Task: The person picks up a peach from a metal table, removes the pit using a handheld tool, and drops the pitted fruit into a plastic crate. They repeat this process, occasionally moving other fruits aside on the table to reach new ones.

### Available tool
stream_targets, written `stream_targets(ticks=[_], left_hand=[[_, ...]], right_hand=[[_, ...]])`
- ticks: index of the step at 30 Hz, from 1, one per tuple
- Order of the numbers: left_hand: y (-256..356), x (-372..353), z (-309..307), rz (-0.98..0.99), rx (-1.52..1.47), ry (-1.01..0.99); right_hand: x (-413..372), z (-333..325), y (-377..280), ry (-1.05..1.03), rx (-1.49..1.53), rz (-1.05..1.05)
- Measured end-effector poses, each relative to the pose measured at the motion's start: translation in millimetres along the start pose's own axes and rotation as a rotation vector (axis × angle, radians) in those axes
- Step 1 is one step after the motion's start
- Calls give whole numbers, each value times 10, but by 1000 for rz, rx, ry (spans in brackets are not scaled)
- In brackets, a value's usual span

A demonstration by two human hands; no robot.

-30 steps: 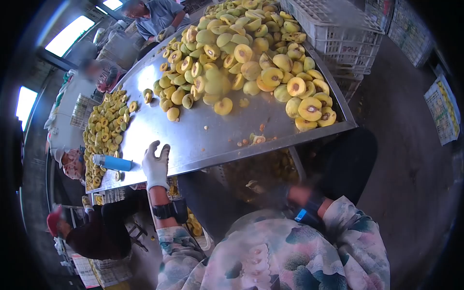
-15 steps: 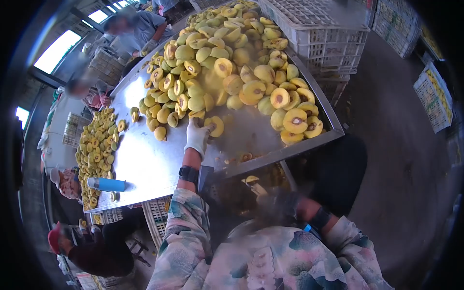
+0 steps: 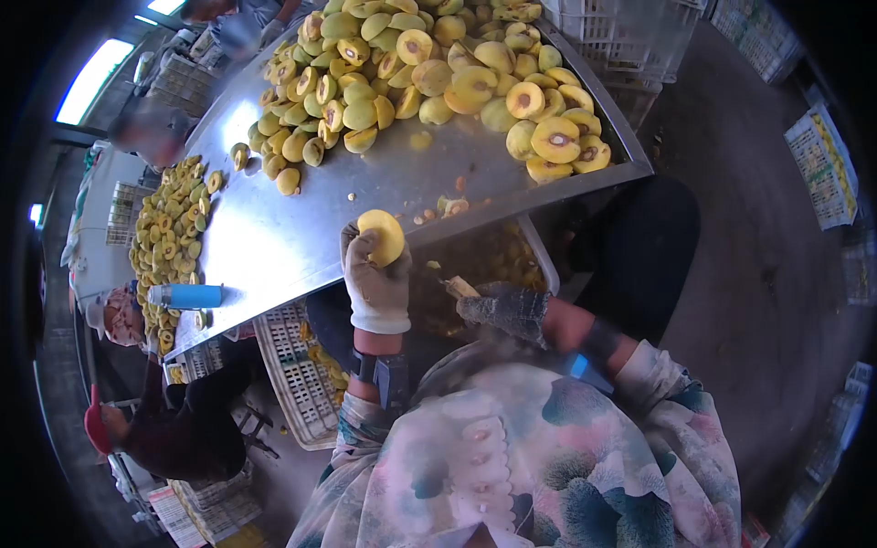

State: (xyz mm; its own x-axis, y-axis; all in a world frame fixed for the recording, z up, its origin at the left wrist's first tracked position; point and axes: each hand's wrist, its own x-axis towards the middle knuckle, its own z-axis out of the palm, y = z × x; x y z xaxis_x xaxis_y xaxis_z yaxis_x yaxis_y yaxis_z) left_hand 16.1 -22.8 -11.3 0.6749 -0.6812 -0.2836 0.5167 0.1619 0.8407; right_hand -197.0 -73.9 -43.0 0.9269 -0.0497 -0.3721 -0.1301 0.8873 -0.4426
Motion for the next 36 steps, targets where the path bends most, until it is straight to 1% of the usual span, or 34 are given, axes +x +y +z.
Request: stream_targets(ticks=[1,2,3,5,6,7,8,9,10,11,13,15,17,18,20,21,22,23,24,27,28,29,30,31,32,33,34,35,36], left_hand=[[62,-52,-14,12,30,15],[110,-139,-21,45,85,12],[112,-167,-48,58,78,21],[95,-223,-94,227,187,-141],[143,-288,-27,175,179,-98],[148,-319,-6,181,173,-99],[146,-347,6,218,273,-143],[143,-369,3,254,372,-183],[137,-361,-26,306,473,-207],[121,-393,-21,309,469,-199],[116,-488,52,323,319,-129],[5,-416,-69,299,266,-160],[-121,-358,-143,298,267,-128],[-152,-377,-160,597,717,-87],[-195,-389,-158,600,708,-52],[-188,-397,-144,607,698,-22],[-170,-410,-128,603,701,-19],[-145,-427,-102,457,561,-19],[-128,-433,-79,311,420,-20],[-181,-415,-27,251,370,-15],[-167,-435,8,218,342,-63],[-167,-422,8,223,343,-54],[-166,-410,0,119,232,-119],[-155,-409,-10,16,120,-183],[-132,-432,-12,65,236,-185],[-157,-413,-38,70,233,-176],[-221,-372,-84,69,191,-255],[-288,-330,-131,68,149,-335],[-267,-317,-112,10,100,-315]], right_hand=[[-26,30,-44,24,-9,-15],[-56,86,-99,-4,52,71],[-65,160,-119,-12,39,79],[-64,342,-104,-1,80,14],[-43,473,-109,-4,74,13],[-6,623,-120,84,22,-6],[12,700,-126,173,-30,-24],[41,669,-109,173,-39,-22],[110,595,-74,88,40,2],[171,532,-46,1,122,29],[247,455,-27,-23,156,57],[247,530,-35,-45,195,80],[194,783,-88,128,-207,-58],[192,783,-77,128,-205,-55],[191,780,-64,161,-291,-56],[223,742,-30,159,-288,-51],[280,673,26,174,-411,-119],[308,633,62,189,-532,-188],[299,629,74,188,-528,-185],[269,610,104,209,-464,-146],[233,540,94,81,-249,-69],[191,446,78,-46,-35,9],[233,176,152,-279,155,66],[210,114,173,-284,153,78],[186,81,200,-210,94,12],[169,61,199,-135,34,-57],[148,47,169,-172,89,1],[168,51,170,-175,88,6],[191,61,182,-156,74,0]])
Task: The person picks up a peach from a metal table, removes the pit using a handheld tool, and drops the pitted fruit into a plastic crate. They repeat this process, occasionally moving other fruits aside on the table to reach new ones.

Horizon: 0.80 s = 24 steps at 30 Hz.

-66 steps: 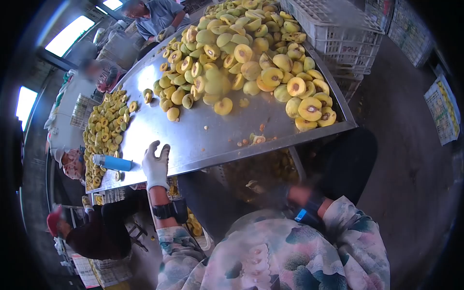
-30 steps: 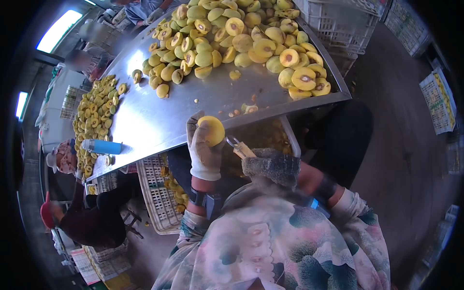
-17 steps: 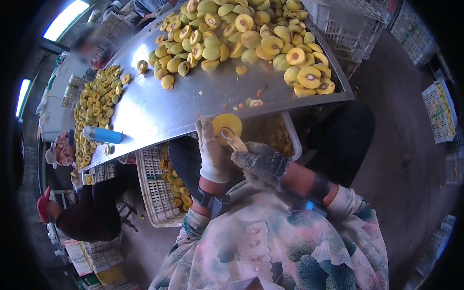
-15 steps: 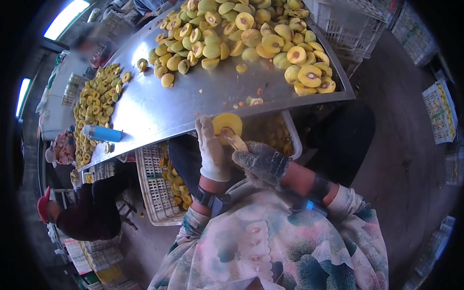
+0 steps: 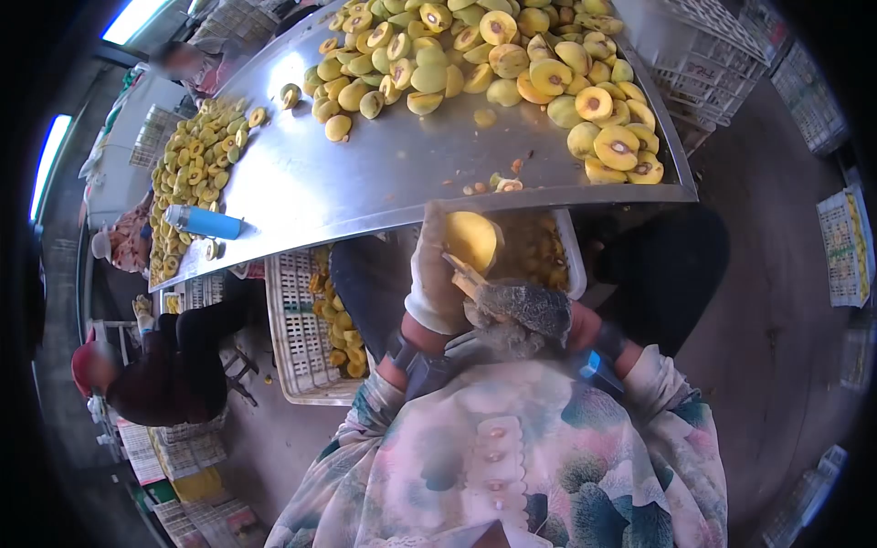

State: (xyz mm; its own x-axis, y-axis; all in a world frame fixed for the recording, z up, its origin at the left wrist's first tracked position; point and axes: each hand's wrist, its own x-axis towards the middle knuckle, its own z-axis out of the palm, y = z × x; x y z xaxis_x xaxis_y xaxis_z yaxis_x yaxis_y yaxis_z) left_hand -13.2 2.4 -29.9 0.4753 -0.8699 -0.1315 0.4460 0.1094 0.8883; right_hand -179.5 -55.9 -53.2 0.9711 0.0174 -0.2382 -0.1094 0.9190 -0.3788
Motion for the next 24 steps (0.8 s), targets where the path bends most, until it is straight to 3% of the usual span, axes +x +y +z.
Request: stream_targets(ticks=[1,3,4,5,7,9,13,14,15,17,19,21,23,24], left_hand=[[31,0,4,2,2,3],[163,4,15,-135,-226,295],[235,1,-73,-16,-180,348],[287,23,-152,112,-352,329],[487,-100,-359,164,-269,419],[657,-253,-636,248,-53,485],[958,-537,-1573,329,451,671],[966,-515,-2047,310,768,734],[1086,-520,-2159,205,1707,887],[1273,-321,-2103,280,1703,882],[1395,122,-1828,344,1514,845],[1302,718,-1701,397,1376,711],[1185,1199,-1317,487,1432,553],[1041,1492,-1293,434,1308,497]], right_hand=[[19,3,8,18,-14,-7],[-64,19,-14,88,-13,27],[-113,12,-47,160,-19,61],[-125,-44,-46,119,4,37],[67,-369,-44,65,10,-1],[443,-867,-45,363,-1792,280],[466,-1001,-33,447,-1588,83],[478,-932,-19,431,-1471,116],[484,-880,3,412,-1355,150],[528,-892,48,413,-1419,154],[490,-772,16,426,-1266,-65],[497,-935,-26,453,-1229,-6],[436,-1063,-37,182,-1967,-3],[398,-1068,-22,195,-1978,-5]])
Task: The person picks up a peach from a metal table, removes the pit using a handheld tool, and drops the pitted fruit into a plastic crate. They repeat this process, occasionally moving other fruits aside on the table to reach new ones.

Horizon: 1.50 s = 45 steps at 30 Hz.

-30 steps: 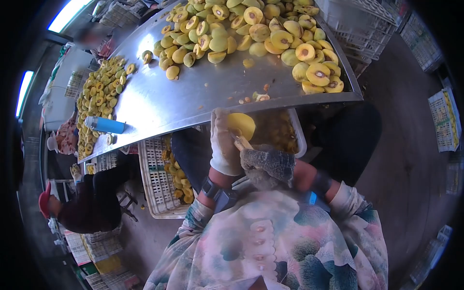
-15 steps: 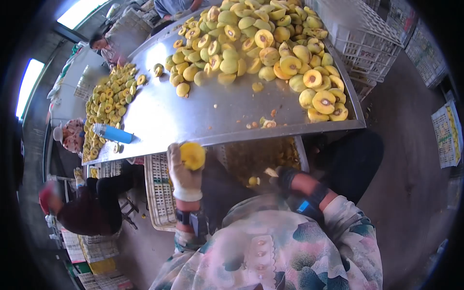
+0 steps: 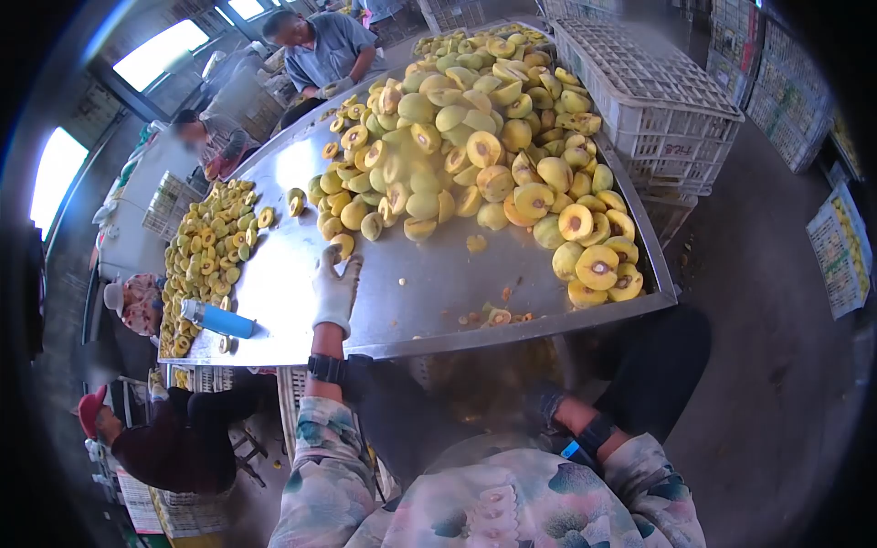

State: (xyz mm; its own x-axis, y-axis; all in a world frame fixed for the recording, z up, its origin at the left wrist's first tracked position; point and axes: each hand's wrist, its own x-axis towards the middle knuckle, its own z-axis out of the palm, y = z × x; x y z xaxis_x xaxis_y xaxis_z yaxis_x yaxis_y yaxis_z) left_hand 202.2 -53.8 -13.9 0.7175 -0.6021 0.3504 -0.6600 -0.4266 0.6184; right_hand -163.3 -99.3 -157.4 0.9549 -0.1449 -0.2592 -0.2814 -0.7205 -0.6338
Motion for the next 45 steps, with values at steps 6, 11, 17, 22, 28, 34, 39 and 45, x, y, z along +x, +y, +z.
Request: stream_targets(ticks=[6,11,17,22,28,34,39,45], left_hand=[[570,467,824,159,122,-112],[1041,466,983,245,611,-465],[925,49,631,-257,-882,-369],[1075,-558,240,-272,-1709,-351],[840,-916,115,-322,-1878,-359],[949,-1254,25,-246,-1585,-171],[950,-1469,5,173,-704,-11],[1109,-1622,-87,-385,-1451,-84]], right_hand=[[-67,77,113,370,595,-5],[-33,-231,-89,223,483,107],[155,478,265,580,189,86],[-135,-345,-223,503,109,-168],[-248,-669,-756,354,563,54],[-227,-1082,-1316,295,823,130],[-84,-1082,-1515,166,1095,225],[26,-967,-1603,189,1129,213]])
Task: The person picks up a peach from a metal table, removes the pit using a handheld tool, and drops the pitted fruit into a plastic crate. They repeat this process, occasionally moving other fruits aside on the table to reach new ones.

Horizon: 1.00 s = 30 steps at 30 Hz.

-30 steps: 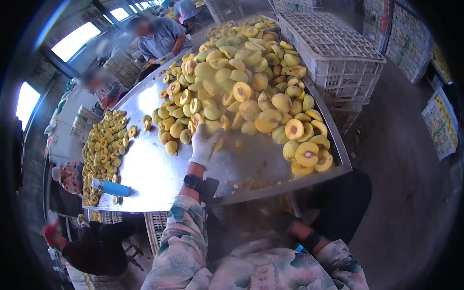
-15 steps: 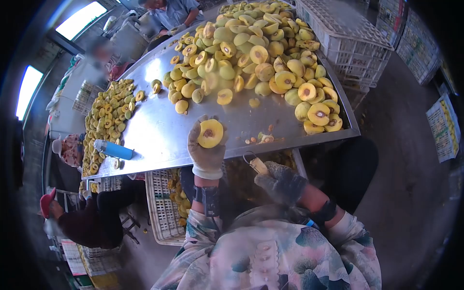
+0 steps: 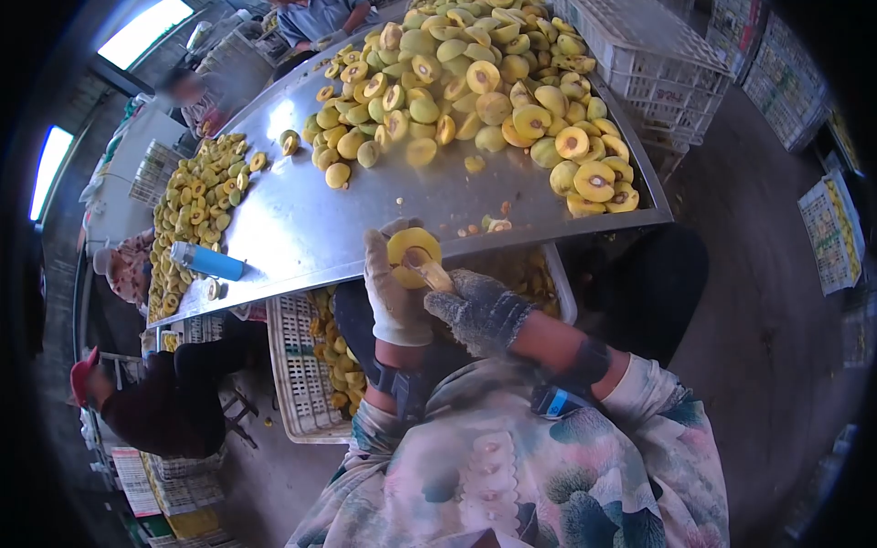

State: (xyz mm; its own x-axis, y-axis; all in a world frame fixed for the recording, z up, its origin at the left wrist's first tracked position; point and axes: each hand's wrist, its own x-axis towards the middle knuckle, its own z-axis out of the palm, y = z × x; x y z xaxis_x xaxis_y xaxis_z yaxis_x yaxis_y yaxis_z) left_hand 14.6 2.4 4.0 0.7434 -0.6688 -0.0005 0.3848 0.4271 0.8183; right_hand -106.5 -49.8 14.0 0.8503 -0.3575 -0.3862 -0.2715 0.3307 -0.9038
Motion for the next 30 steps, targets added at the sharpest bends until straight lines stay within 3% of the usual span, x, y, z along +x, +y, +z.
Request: stream_targets(ticks=[3,7,10,12,13,15,18,22,24,25,27,28,30], left_hand=[[14,-65,74,14,76,99],[-51,-83,101,64,179,137],[-148,-78,51,59,203,178],[-165,-100,40,9,195,123],[-143,-112,49,3,197,126],[-73,-134,76,-155,154,-22],[-163,-80,57,-184,-32,-100],[-142,-82,130,-142,110,-70],[-117,-73,155,-170,136,-69],[-84,-91,204,-138,175,-68],[-46,-136,291,-116,235,-26],[-63,-133,273,-119,236,-23],[-112,-116,209,-85,331,-94]], right_hand=[[87,44,181,93,-198,-144],[28,36,242,54,-104,-128],[-8,-55,245,-55,33,-83],[-99,-195,161,-247,185,121],[-129,-267,204,-246,190,126],[-192,-377,263,-602,866,301],[-327,-331,235,-438,844,222],[-231,-325,279,-512,888,192],[-137,-352,335,-300,409,80],[-142,-331,348,-292,406,81],[-164,-260,384,-102,-87,-416],[-169,-293,409,-103,-85,-412],[-212,-382,445,-428,516,-42]])
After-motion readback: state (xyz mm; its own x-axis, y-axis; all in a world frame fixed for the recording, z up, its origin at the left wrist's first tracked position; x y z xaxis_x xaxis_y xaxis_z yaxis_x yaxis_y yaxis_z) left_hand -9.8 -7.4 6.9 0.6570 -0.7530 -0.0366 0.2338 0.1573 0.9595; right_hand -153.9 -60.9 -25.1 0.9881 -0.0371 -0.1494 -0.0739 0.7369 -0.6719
